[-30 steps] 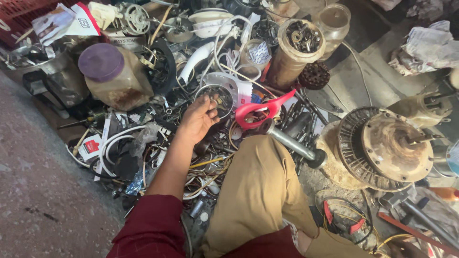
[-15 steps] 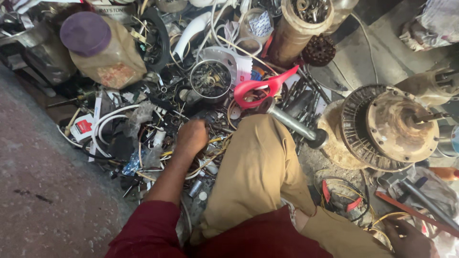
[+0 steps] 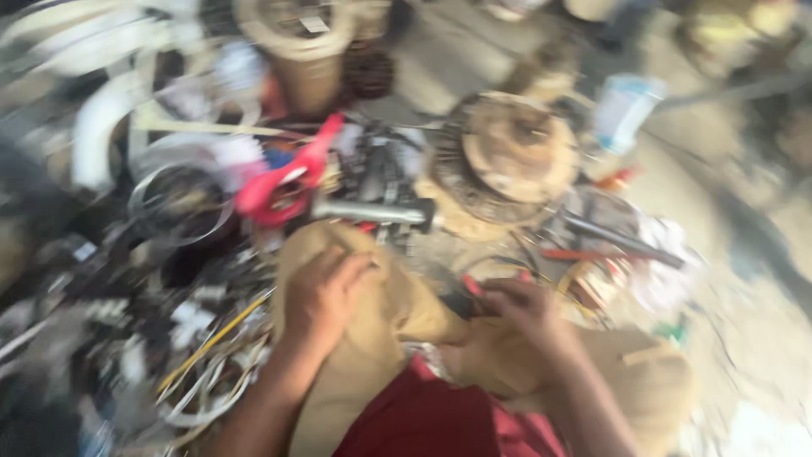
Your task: The person sits on the floor and uses a screwdriver and a metal tool to manipulate internal wires and components of a motor assembly. They turn the assembly over and use their hands to adjust connections within the housing.
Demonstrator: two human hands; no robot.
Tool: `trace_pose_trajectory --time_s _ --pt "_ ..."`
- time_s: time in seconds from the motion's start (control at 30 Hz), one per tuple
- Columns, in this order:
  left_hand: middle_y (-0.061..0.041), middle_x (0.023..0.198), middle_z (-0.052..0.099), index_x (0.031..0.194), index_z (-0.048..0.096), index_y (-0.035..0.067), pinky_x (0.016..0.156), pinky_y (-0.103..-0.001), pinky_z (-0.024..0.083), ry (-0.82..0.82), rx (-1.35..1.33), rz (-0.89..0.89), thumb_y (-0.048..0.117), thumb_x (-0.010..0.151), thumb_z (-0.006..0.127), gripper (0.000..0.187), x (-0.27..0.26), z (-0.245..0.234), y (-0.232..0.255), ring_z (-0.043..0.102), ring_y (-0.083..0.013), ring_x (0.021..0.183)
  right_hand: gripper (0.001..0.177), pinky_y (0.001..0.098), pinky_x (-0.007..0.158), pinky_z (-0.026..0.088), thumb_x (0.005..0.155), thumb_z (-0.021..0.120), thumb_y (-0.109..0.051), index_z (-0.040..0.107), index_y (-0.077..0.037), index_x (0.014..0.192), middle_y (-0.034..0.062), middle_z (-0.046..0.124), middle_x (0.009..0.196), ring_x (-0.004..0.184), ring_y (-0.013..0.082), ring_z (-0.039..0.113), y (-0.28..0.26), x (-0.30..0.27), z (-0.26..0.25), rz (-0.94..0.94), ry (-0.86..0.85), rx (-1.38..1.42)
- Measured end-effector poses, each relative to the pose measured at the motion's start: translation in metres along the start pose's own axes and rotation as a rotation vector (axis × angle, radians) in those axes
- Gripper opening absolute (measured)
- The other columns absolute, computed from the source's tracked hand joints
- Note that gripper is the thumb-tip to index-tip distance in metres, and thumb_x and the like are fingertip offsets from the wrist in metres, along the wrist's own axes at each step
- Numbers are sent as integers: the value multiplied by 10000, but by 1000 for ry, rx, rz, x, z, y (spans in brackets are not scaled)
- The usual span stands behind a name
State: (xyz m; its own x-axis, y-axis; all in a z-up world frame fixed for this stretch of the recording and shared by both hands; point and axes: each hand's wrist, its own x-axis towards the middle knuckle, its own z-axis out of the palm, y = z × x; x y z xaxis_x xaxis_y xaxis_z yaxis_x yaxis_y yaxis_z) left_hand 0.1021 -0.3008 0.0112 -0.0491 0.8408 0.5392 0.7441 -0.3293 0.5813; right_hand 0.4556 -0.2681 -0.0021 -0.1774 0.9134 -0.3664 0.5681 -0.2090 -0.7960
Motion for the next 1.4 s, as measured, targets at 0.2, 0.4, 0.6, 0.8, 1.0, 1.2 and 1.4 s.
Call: trace_pose_trajectory --time_s 0.2,0.4,0.6,0.8,1.0,1.2,1.4 --pt "-45 784 534 946 698 127 650 -391 497 -139 -121 426 165 828 763 140 33 67 56 606 -240 722 398 304 857 577 939 704 -212 685 67 1223 94 787 1004 936 160 713 -56 -1 34 -72 -20 549" --pt "-117 919 625 1011 630 70 734 -449 513 -323 -213 421 156 787 748 267 48 125 33 648 -328 858 248 292 693 551 938 710 -192 778 12 1062 94 755 873 773 135 672 -30 28 -2 -51 21 260" --pt "-254 1093 657 1206 551 -25 860 -489 526 -134 -389 -102 20 943 602 271 47 186 -18 656 -433 1011 224 305 724 603 910 713 -192 770 -42 1066 99 787 851 756 136 745 -35 87 -59 -170 707 -88" --pt "-216 894 690 1152 578 16 745 -469 553 -250 -399 -225 47 972 537 186 42 195 -21 709 -399 852 217 329 726 595 923 728 -156 761 -16 1086 127 777 916 800 193 769 -28 105 -77 -378 720 -226" --pt "-180 826 694 1086 631 40 695 -453 542 -316 -452 -210 78 992 558 125 50 181 -5 707 -365 780 201 338 741 586 914 751 -175 790 -55 1071 156 778 924 811 223 771 -27 143 -117 -269 872 -300" --pt "-181 834 698 1074 665 65 686 -448 535 -373 -463 -253 99 986 575 130 55 173 2 706 -357 770 202 382 787 580 885 762 -155 792 -76 1069 153 770 965 840 280 760 -24 167 -143 -358 729 -451" --pt "-186 844 700 1079 672 71 699 -453 535 -391 -471 -223 89 987 583 128 55 177 2 702 -370 797 164 406 823 577 889 742 -102 797 -73 1041 152 774 985 891 308 748 -30 157 -142 -461 640 -559"
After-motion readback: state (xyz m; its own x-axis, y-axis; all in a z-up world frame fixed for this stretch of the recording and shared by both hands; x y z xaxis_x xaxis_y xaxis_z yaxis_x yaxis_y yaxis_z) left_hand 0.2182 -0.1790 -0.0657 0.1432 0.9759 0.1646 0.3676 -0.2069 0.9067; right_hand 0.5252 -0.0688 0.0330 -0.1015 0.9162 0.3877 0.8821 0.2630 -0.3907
